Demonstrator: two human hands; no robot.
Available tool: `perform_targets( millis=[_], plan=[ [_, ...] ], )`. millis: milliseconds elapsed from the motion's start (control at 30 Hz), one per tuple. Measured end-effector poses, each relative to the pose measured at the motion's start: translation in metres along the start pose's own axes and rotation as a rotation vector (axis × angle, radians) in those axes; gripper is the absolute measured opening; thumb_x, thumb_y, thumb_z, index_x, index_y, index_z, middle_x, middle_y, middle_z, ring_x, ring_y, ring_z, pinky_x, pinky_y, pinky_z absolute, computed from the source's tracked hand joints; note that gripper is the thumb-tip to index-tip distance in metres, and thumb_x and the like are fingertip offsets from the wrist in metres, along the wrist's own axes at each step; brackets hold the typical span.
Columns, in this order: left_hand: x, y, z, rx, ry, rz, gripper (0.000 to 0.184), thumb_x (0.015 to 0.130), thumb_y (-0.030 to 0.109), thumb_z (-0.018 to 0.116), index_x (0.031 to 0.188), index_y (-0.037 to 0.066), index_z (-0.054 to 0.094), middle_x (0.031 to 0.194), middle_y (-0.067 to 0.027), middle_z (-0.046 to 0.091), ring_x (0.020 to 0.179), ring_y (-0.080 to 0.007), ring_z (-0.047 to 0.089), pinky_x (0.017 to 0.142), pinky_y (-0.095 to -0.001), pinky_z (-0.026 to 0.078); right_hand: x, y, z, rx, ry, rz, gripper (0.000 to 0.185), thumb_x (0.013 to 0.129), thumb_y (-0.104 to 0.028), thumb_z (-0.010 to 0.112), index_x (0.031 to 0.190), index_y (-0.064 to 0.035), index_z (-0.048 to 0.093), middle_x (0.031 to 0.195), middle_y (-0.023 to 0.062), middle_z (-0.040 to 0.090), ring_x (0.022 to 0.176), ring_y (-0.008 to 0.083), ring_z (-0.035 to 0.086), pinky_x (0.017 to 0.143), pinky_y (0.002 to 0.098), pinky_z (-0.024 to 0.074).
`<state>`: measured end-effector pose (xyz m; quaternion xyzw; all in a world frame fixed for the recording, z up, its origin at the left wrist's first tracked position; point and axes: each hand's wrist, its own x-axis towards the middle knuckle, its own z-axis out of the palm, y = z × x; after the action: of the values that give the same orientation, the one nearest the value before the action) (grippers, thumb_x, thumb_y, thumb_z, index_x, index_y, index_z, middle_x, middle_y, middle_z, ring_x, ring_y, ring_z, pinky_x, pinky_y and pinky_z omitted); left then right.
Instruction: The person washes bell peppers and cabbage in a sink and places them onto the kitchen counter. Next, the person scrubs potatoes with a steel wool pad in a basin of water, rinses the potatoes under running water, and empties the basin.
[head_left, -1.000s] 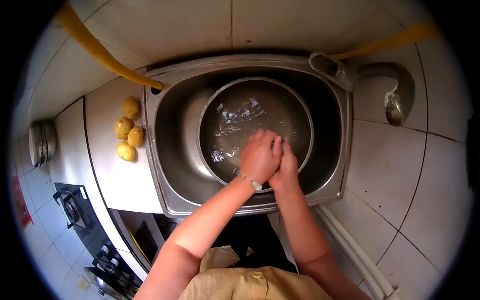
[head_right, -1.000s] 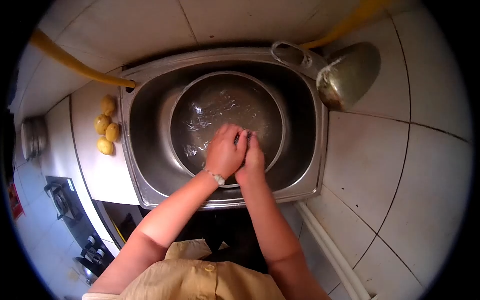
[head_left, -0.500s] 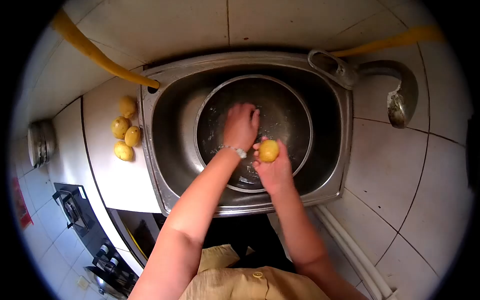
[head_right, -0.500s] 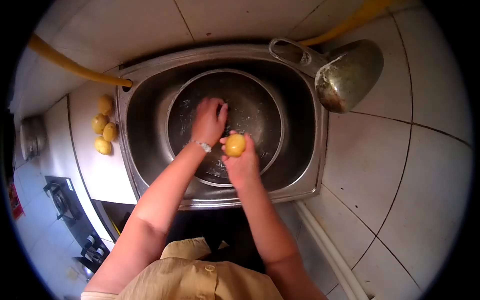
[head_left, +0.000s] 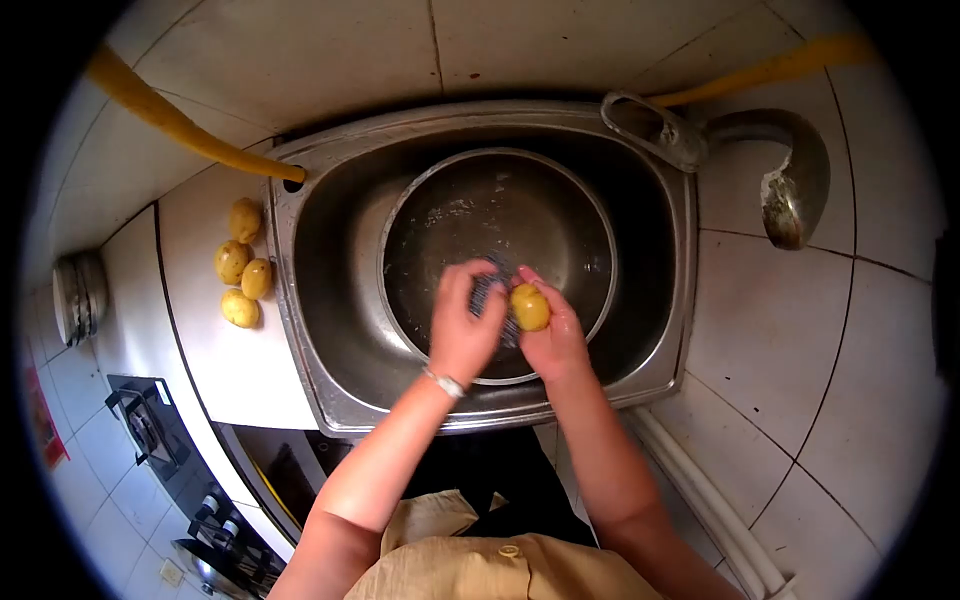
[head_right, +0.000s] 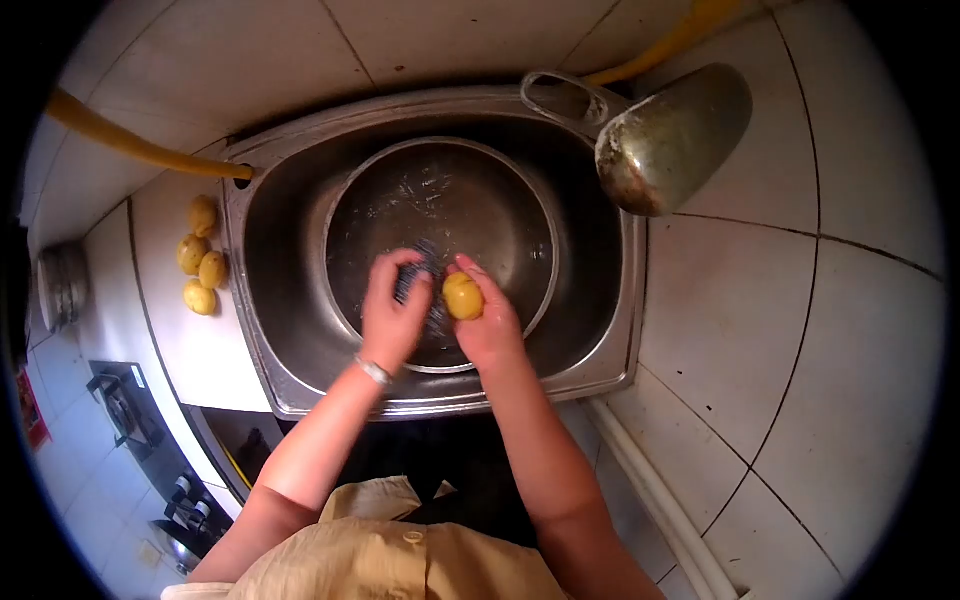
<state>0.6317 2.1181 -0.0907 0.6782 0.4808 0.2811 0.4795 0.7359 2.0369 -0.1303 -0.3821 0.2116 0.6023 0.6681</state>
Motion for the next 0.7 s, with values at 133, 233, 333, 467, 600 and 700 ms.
perform_targets(
  millis=[133,233,333,467,600,700],
  plan=[
    [0.005,0.015,0.011,0.231,-0.092,0.268,0.019,0.079,0.017,0.066,0.09,0.003,0.061,0.093,-0.017,0.057,0.089,-0.0365,0.054,0.083,-0.0419,0.044,-0.022,0.011,0.03,-0.053,0.244,-0.019,0.027,0.093,-0.031,0.044,0.105,-0.0084,0.053,0.088,0.0055,0.057,0.086,0.016,0.056,0.073,0.029,0.0462],
    [0.029,-0.008,0.021,0.175,-0.19,-0.094,0.017,0.084,0.021,0.061,0.085,0.004,0.063,0.086,-0.0162,0.059,0.089,-0.0358,0.054,0.077,-0.0434,0.045,-0.029,0.012,0.022,-0.49,0.225,0.078,0.024,0.095,-0.027,0.04,0.107,-0.009,0.05,0.09,0.0036,0.053,0.087,0.0149,0.054,0.076,0.0273,0.045],
    [-0.01,0.027,0.018,0.233,-0.193,0.201,0.016,0.085,0.019,0.058,0.085,0.004,0.063,0.085,-0.0169,0.059,0.086,-0.0363,0.055,0.075,-0.0426,0.046,-0.011,0.017,-0.006,-0.519,0.126,-0.264,0.023,0.095,-0.022,0.037,0.108,-0.0076,0.05,0.095,0.0037,0.053,0.09,0.0139,0.053,0.08,0.0263,0.0429],
    [0.002,0.022,0.021,0.178,-0.207,0.07,0.015,0.086,0.018,0.058,0.082,0.004,0.06,0.083,-0.0164,0.059,0.079,-0.0372,0.056,0.072,-0.0425,0.047,-0.02,0.008,0.021,-0.535,0.248,-0.382,0.025,0.095,-0.02,0.035,0.109,-0.0048,0.05,0.099,0.0038,0.052,0.093,0.0135,0.051,0.089,0.0266,0.0382],
    [0.029,0.006,0.036,0.25,-0.162,-0.016,0.02,0.088,0.023,0.053,0.086,0.005,0.06,0.083,-0.0159,0.06,0.083,-0.0371,0.057,0.071,-0.044,0.048,-0.024,-0.009,0.026,-0.674,0.281,-0.161,0.019,0.094,-0.026,0.038,0.102,-0.012,0.049,0.081,0.0052,0.053,0.064,0.0119,0.052,0.047,0.0229,0.0392],
    [0.046,-0.008,0.03,0.286,-0.206,-0.022,0.022,0.089,0.026,0.052,0.087,0.006,0.061,0.085,-0.0159,0.06,0.085,-0.0369,0.058,0.072,-0.0451,0.048,-0.033,0.002,0.036,-0.615,0.172,-0.077,0.021,0.095,-0.027,0.036,0.099,-0.0098,0.046,0.077,0.0068,0.051,0.054,0.0121,0.046,0.039,0.0208,0.0287]
  ],
)
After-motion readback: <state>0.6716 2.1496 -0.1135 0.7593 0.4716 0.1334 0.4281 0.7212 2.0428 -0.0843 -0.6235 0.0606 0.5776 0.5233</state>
